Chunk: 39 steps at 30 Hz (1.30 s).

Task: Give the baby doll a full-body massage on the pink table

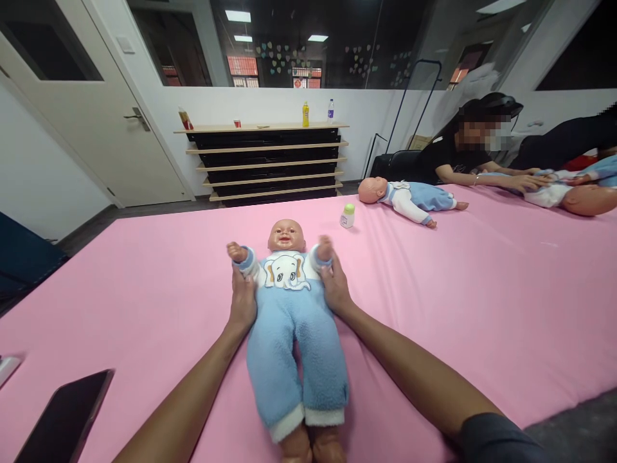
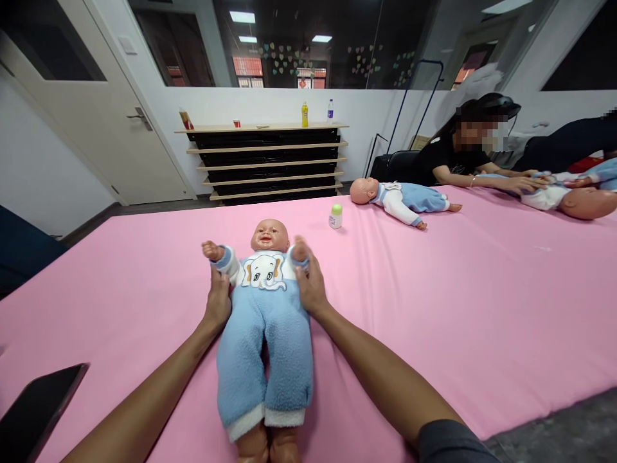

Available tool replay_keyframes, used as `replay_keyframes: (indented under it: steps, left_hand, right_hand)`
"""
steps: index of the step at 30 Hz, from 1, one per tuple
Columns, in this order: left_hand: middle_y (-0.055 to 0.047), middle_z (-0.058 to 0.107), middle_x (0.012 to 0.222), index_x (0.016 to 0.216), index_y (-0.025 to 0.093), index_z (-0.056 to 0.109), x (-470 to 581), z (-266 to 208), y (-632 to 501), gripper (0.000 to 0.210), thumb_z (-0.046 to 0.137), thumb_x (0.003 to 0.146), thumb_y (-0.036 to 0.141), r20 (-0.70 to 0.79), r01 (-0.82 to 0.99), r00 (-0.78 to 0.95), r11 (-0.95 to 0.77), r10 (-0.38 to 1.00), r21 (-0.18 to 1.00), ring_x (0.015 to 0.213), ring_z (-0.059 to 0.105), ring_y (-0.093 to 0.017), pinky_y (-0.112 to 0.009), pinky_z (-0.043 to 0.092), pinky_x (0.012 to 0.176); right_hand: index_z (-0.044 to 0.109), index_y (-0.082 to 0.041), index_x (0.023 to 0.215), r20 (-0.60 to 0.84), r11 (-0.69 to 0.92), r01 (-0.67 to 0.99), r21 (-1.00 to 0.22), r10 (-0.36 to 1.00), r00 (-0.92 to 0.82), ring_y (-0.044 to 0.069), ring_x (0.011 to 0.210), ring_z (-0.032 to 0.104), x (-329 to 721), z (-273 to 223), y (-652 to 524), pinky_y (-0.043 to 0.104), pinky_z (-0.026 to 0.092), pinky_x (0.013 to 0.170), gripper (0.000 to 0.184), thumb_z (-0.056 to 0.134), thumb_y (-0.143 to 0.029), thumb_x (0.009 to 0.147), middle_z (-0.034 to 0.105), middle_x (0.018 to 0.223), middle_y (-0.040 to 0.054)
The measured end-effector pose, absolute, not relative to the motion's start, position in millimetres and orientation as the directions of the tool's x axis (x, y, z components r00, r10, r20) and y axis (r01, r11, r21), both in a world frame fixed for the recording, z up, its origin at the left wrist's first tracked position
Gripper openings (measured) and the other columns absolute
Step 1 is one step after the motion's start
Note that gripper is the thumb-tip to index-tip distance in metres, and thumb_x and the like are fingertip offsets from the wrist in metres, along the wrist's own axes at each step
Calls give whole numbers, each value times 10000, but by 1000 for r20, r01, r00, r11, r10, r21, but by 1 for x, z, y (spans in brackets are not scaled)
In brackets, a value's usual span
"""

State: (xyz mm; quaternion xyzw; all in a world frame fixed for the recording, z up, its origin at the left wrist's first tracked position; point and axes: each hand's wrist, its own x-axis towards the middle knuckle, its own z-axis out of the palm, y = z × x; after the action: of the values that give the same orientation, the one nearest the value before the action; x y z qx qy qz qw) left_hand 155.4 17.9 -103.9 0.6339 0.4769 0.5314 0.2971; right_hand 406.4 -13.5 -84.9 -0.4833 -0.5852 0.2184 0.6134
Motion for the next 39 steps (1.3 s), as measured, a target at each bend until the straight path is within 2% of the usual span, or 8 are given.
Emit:
replay_keyframes:
  steps: [3, 8, 13, 17, 22, 25, 29, 39]
  left_hand:
    - [-25, 83, 1661, 1579, 293, 148, 158, -104, 18, 646, 290, 996, 533, 373, 387, 73, -371, 925, 844, 1537, -14, -195, -431, -11, 1258]
    - [10, 137, 1652, 1542, 353, 268, 160, -105, 17, 543, 203, 1019, 485, 360, 501, 232, -428, 904, 752, 1538, 17, -183, -487, 3, 1253]
    - [7, 110, 1657, 1559, 324, 224, 163, -105, 15, 546, 205, 1027, 447, 377, 512, 257, -456, 890, 727, 1537, 1, -180, -482, 11, 1252]
    - [-63, 173, 1642, 1578, 284, 135, 162, -101, 15, 693, 424, 977, 472, 368, 469, 64, -353, 928, 810, 1526, 122, -227, -470, 108, 1248]
    - [-79, 332, 1577, 1582, 279, 22, 153, -89, 17, 765, 468, 969, 377, 385, 336, -300, -282, 873, 899, 1369, 451, -207, -381, 337, 1175]
    - [-82, 122, 1649, 1581, 242, -49, 148, -86, 19, 801, 454, 969, 361, 422, 396, -389, -265, 819, 879, 1493, 247, -224, -391, 237, 1227]
    - [-51, -56, 1662, 1583, 252, -49, 147, -88, 19, 808, 458, 965, 371, 500, 553, -217, -317, 838, 771, 1535, -35, -251, -472, 118, 1250]
    - [12, 18, 1663, 1574, 304, 185, 137, -85, 28, 596, 315, 1004, 417, 464, 675, 14, -351, 886, 649, 1536, -10, -248, -496, 164, 1248]
  right_hand:
    - [568, -285, 1376, 501, 462, 383, -800, 866, 2, 249, 1473, 270, 401, -85, -17, 450, 236, 1224, 508, 563, -512, 921, 323, 1572, 33]
    - [585, -311, 1362, 495, 454, 455, -766, 868, -33, 245, 1505, 179, 396, -87, -14, 479, 176, 1240, 457, 569, -473, 934, 260, 1601, 15]
    - [575, -299, 1370, 511, 472, 487, -735, 857, -59, 266, 1501, 186, 394, -86, -16, 493, 180, 1235, 508, 640, -454, 891, 262, 1599, 33]
    - [514, -250, 1401, 546, 471, 416, -778, 835, 76, 260, 1420, 356, 397, -85, -17, 453, 290, 1194, 613, 682, -466, 853, 411, 1506, 88]
    - [396, -185, 1439, 419, 305, 299, -904, 769, 482, 228, 1238, 545, 410, -90, -8, 417, 425, 1067, 523, 392, -474, 1004, 559, 1354, 133]
    - [223, -202, 1540, 417, 239, 359, -902, 695, 586, 215, 1416, 378, 419, -92, -2, 402, 338, 1147, 599, 341, -464, 1015, 361, 1544, 132]
    - [-33, -218, 1584, 432, 189, 432, -882, 693, 578, 205, 1483, 266, 425, -93, 2, 398, 291, 1187, 726, 359, -422, 1008, 170, 1627, 112]
    - [20, -272, 1588, 661, 345, 692, -634, 707, 253, 201, 1522, 124, 420, -71, -3, 472, 228, 1229, 692, 366, -313, 990, 122, 1641, 23]
